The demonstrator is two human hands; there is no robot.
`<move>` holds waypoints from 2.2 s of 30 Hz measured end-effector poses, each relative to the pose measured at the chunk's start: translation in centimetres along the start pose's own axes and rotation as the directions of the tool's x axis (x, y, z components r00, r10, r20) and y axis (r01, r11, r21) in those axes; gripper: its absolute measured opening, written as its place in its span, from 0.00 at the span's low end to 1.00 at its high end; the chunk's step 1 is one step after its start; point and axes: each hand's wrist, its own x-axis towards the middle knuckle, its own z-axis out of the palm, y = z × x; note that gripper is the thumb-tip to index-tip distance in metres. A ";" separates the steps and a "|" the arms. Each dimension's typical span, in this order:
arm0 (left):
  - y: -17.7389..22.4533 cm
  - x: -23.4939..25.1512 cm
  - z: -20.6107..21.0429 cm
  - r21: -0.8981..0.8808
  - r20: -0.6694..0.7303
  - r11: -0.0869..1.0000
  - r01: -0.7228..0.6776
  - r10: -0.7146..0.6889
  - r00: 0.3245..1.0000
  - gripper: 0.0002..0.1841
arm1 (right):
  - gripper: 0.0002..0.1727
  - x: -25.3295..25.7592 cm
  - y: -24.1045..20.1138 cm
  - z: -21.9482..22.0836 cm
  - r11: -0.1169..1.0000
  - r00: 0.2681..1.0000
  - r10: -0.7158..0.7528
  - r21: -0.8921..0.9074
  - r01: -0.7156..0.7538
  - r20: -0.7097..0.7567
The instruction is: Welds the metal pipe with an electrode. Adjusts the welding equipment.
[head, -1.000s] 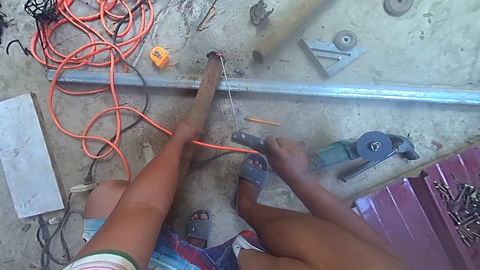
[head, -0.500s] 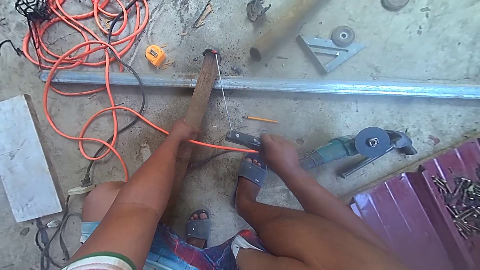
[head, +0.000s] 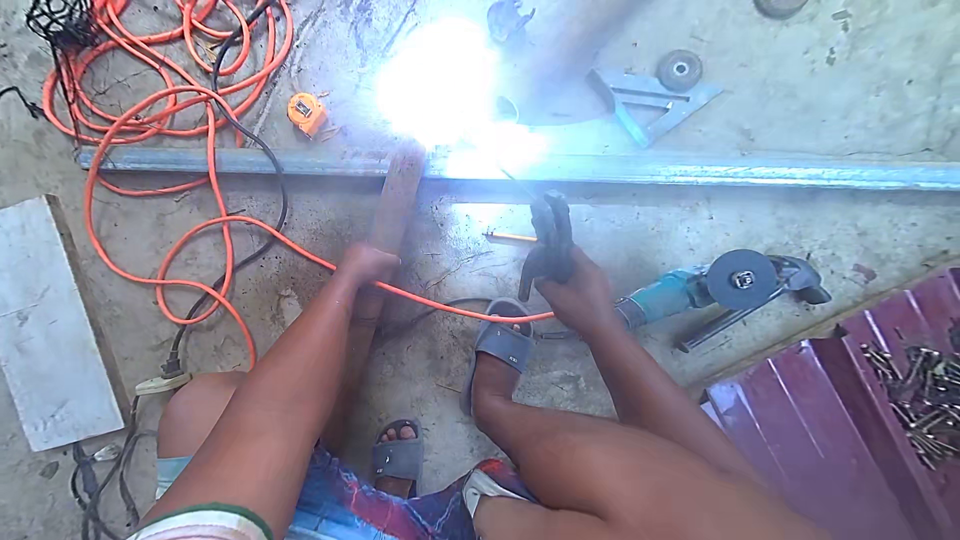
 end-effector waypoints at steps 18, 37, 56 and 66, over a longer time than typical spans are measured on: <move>0.0 -2.5 2.2 0.227 -0.187 0.966 0.119 -0.077 0.979 0.41 | 0.14 -0.6 1.5 0.2 0.842 0.919 -0.391 -0.422 0.337 -0.045; 0.1 -2.6 2.7 0.208 -0.217 0.968 0.139 -0.093 0.972 0.38 | 0.12 0.3 1.3 1.3 0.763 0.903 -0.429 -0.538 0.357 -0.010; 0.5 -2.8 2.7 0.234 -0.230 0.956 0.177 -0.122 0.966 0.38 | 0.11 -0.4 1.0 3.8 0.787 0.950 -0.306 -0.545 0.289 0.061; 0.7 -3.7 2.4 0.199 -0.198 0.972 0.123 -0.083 0.977 0.42 | 0.12 -0.3 2.0 2.9 0.783 0.914 -0.406 -0.508 0.359 0.019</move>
